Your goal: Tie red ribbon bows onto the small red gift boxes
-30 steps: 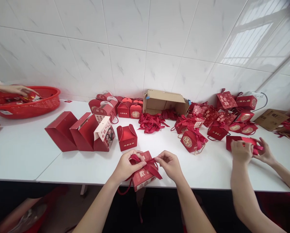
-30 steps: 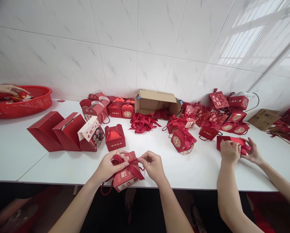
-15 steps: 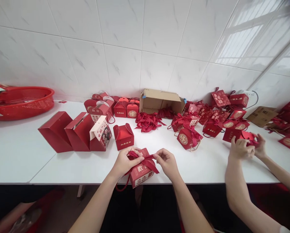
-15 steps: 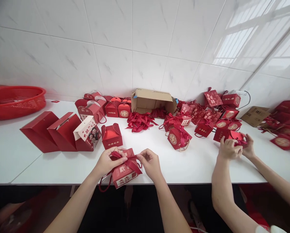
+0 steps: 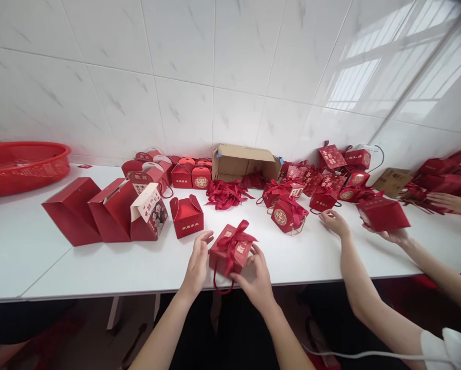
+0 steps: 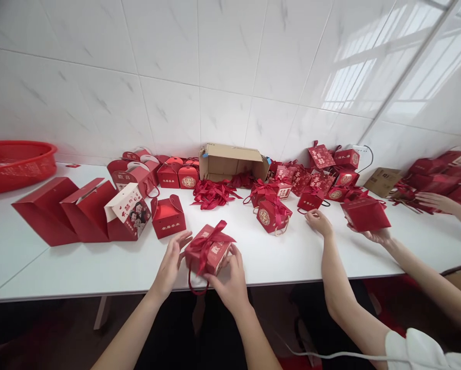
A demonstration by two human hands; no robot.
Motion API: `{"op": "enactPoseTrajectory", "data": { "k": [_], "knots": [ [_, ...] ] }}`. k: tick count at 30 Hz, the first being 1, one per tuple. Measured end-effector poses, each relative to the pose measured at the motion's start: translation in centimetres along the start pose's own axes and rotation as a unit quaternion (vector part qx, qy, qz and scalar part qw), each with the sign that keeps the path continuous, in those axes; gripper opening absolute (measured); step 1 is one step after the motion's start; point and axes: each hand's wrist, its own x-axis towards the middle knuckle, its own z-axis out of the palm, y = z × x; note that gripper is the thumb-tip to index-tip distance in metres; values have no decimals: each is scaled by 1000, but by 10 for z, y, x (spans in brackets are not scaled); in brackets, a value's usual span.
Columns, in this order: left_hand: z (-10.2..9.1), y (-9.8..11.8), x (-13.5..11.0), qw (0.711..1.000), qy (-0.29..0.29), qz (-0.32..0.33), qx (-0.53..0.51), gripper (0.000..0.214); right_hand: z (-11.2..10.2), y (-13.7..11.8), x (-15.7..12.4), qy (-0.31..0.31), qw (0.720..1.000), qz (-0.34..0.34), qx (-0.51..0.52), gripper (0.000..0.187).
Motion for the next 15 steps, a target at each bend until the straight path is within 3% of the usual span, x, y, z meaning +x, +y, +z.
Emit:
{"op": "enactPoseTrajectory", "data": {
  "k": [2,4,7,9,15],
  "knots": [
    [-10,-14,-6,993,4,19,114,42,4,12,7,81,993,29,-82,50],
    [-18,-26,-12,965,-22,64,255,35,7,22,12,102,980,43,-167,69],
    [-20,-35,-21,898,-65,120,418,32,10,24,12,-18,962,58,-267,73],
    [-16,-36,-24,864,-63,129,482,36,9,18,11,-80,939,87,-323,71],
    [-8,-32,-27,822,-64,92,559,46,4,3,12,-125,905,124,-387,73]
  ]
}}
